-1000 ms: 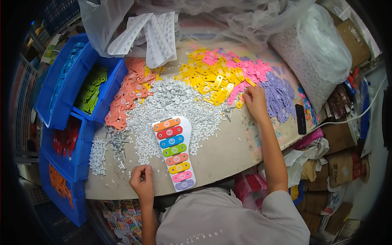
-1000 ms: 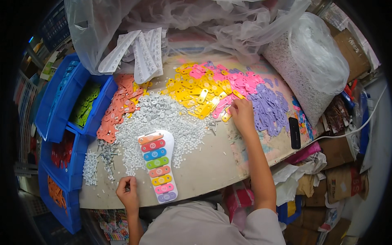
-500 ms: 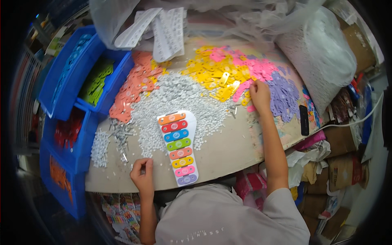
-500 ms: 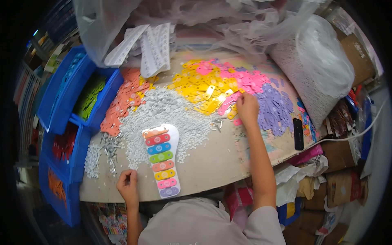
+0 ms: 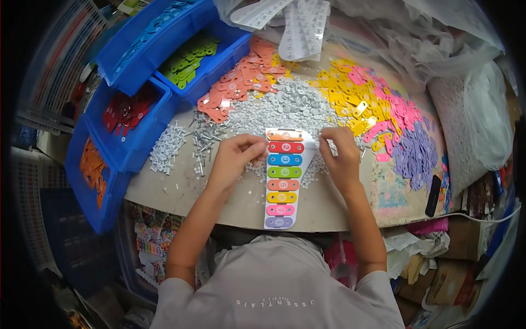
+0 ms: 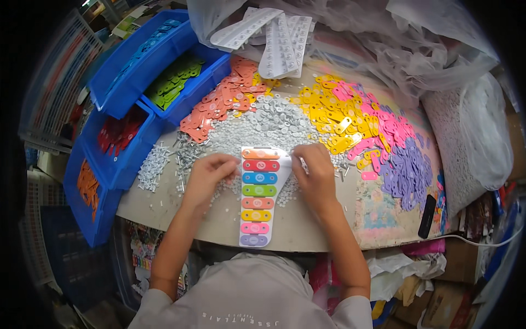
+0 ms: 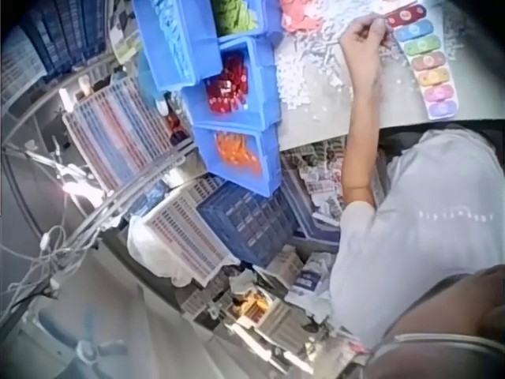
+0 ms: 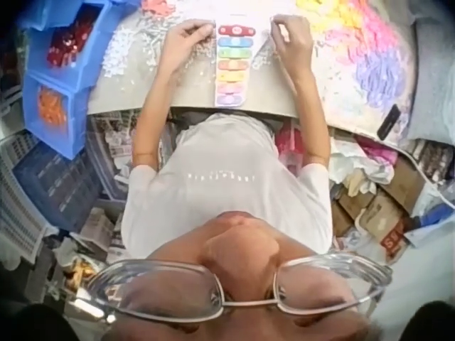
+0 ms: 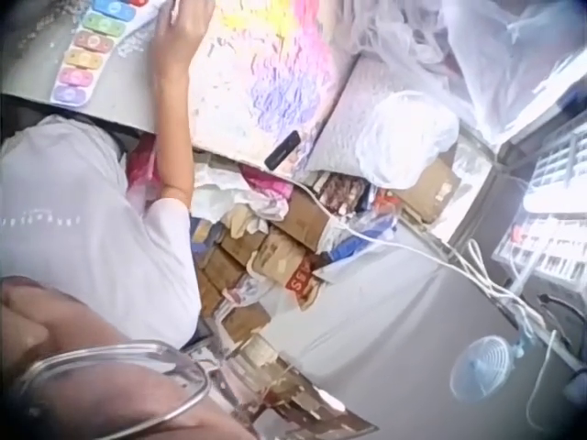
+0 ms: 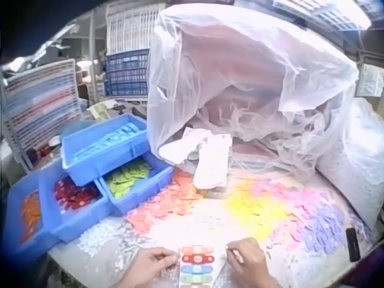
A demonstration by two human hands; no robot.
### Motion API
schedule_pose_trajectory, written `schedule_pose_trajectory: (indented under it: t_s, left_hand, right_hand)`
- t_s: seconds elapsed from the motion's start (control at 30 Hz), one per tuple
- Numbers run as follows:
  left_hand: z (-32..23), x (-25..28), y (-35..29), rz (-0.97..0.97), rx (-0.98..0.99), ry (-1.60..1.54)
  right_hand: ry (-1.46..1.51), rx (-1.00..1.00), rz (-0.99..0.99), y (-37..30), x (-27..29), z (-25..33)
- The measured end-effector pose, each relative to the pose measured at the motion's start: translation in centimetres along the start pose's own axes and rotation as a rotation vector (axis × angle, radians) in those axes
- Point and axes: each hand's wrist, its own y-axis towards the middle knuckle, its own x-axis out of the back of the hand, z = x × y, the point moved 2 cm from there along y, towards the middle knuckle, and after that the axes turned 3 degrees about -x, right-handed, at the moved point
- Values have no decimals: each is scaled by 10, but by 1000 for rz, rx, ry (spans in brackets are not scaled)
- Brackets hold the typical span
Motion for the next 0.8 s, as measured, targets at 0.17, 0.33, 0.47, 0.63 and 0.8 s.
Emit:
schedule_pose_trajectory:
  t_s: [0.17, 0.33, 0.47, 0.63, 0.8]
  left_hand:
    - [5, 2, 34, 71, 6, 42]
    - [7, 3, 44, 97, 15, 80]
    - [9, 4, 47, 122, 39, 104]
    - [12, 4, 49, 160, 40, 102]
    - [5, 1, 47, 138, 80, 103]
  right_hand:
    - [24, 48, 102, 5, -25, -11]
    - [-76, 157, 130, 7, -27, -5]
    - [-102, 157, 134, 7, -26, -7]
    - [-112, 213, 152, 11, -26, -3]
    - [-119, 176, 288, 15, -23, -1]
